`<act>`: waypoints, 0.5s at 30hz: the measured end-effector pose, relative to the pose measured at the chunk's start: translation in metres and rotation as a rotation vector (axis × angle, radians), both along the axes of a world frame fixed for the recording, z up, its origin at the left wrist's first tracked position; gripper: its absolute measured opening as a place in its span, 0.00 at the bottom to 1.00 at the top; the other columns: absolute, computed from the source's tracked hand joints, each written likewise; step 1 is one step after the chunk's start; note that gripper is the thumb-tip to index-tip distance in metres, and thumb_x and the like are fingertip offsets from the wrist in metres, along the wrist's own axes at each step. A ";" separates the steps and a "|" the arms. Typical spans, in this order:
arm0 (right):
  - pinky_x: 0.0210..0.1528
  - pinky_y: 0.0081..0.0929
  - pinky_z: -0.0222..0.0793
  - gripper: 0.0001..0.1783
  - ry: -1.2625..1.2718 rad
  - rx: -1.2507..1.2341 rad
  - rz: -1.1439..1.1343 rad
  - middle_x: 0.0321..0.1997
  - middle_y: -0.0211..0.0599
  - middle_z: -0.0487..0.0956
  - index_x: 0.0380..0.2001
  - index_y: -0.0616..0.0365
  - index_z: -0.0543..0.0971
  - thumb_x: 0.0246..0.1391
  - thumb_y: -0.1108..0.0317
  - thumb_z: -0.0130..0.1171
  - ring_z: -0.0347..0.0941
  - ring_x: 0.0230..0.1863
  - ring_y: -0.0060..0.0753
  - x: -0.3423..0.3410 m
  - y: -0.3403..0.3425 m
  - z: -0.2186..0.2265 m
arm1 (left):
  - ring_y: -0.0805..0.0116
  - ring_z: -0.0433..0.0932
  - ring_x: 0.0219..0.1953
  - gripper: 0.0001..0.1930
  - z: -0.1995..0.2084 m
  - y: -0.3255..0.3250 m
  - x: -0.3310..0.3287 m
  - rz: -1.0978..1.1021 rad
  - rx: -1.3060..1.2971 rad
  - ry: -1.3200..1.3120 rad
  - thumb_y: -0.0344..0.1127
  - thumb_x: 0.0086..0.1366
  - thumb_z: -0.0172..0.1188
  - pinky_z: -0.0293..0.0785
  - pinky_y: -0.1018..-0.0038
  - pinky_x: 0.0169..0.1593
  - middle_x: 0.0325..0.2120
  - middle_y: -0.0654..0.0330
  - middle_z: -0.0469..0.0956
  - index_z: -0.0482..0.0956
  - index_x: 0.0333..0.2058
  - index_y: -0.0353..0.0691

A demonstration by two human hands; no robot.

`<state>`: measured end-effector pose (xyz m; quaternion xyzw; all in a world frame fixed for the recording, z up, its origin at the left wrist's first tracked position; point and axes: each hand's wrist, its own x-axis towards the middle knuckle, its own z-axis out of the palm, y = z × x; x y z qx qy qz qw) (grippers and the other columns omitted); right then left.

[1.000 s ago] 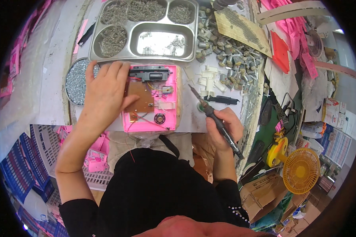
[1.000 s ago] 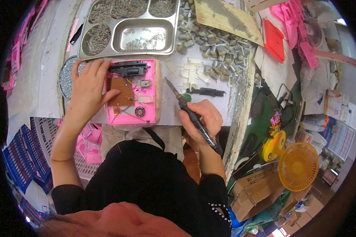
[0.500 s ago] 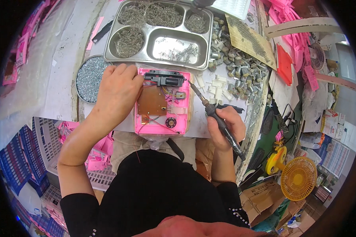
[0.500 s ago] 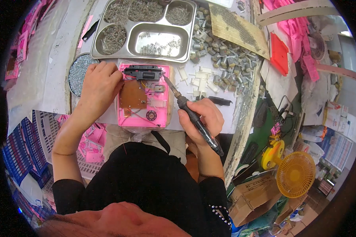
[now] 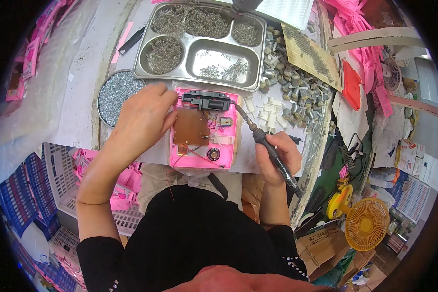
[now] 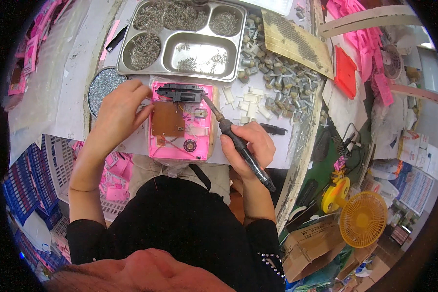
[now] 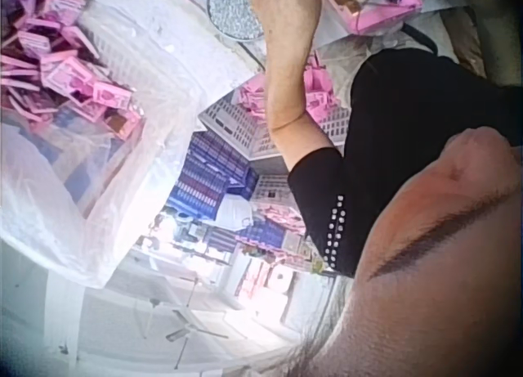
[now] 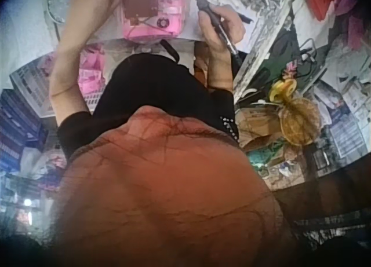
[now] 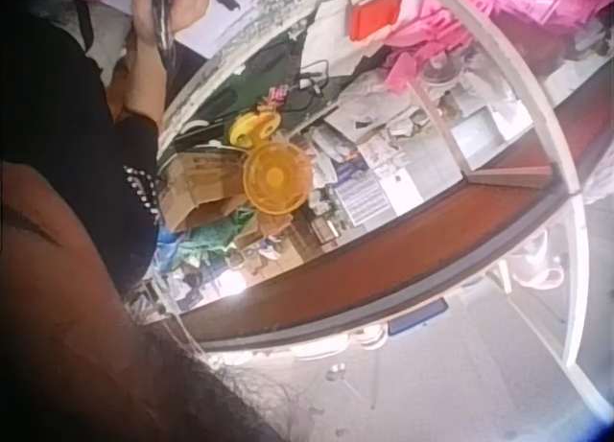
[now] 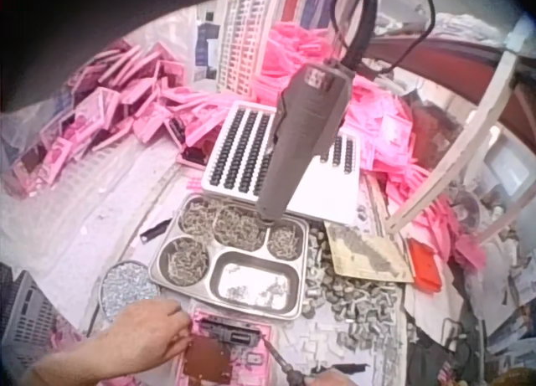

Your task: Assemble internal electronic components and wires into a pink toy casing using tools like a soldering iron and glue gun.

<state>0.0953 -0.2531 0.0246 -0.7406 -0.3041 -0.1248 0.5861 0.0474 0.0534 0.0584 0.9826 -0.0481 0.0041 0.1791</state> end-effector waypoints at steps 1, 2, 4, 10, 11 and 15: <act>0.26 0.26 0.63 0.18 0.007 0.004 0.006 0.25 0.39 0.79 0.40 0.64 0.80 0.45 0.78 0.76 0.71 0.22 0.31 0.000 0.000 0.001 | 0.47 0.80 0.37 0.10 -0.006 -0.003 0.000 0.041 -0.023 -0.054 0.35 0.60 0.68 0.75 0.55 0.39 0.31 0.52 0.79 0.80 0.37 0.38; 0.26 0.26 0.63 0.18 0.008 0.009 0.008 0.25 0.39 0.79 0.40 0.64 0.80 0.45 0.78 0.76 0.71 0.22 0.31 0.000 0.001 0.001 | 0.47 0.81 0.36 0.10 -0.008 -0.004 0.000 0.082 -0.046 -0.107 0.36 0.60 0.68 0.75 0.55 0.39 0.31 0.52 0.80 0.80 0.36 0.38; 0.26 0.26 0.63 0.18 0.011 0.018 0.011 0.25 0.38 0.79 0.40 0.64 0.80 0.45 0.78 0.76 0.71 0.23 0.31 0.000 0.001 0.001 | 0.46 0.81 0.35 0.09 -0.008 -0.001 0.000 0.125 -0.052 0.100 0.36 0.61 0.68 0.76 0.54 0.38 0.34 0.51 0.81 0.80 0.34 0.38; 0.25 0.25 0.61 0.17 0.022 0.047 -0.010 0.25 0.38 0.78 0.39 0.64 0.81 0.45 0.78 0.76 0.70 0.23 0.30 -0.002 -0.004 -0.003 | 0.49 0.82 0.31 0.08 -0.005 -0.002 -0.006 0.029 -0.178 -0.029 0.35 0.60 0.70 0.78 0.59 0.35 0.32 0.52 0.83 0.81 0.32 0.38; 0.27 0.25 0.64 0.17 0.043 0.043 -0.007 0.26 0.38 0.79 0.41 0.65 0.81 0.47 0.77 0.75 0.72 0.24 0.29 -0.003 -0.003 -0.002 | 0.50 0.83 0.32 0.08 -0.002 -0.008 -0.005 0.027 -0.263 -0.135 0.34 0.59 0.71 0.79 0.60 0.35 0.31 0.52 0.83 0.81 0.32 0.38; 0.34 0.25 0.73 0.20 0.341 0.071 -0.060 0.32 0.39 0.84 0.49 0.65 0.81 0.53 0.74 0.73 0.77 0.30 0.26 -0.013 0.011 0.000 | 0.68 0.84 0.29 0.05 -0.023 -0.037 0.002 0.063 -0.675 -0.216 0.27 0.61 0.70 0.79 0.74 0.33 0.30 0.58 0.84 0.82 0.35 0.36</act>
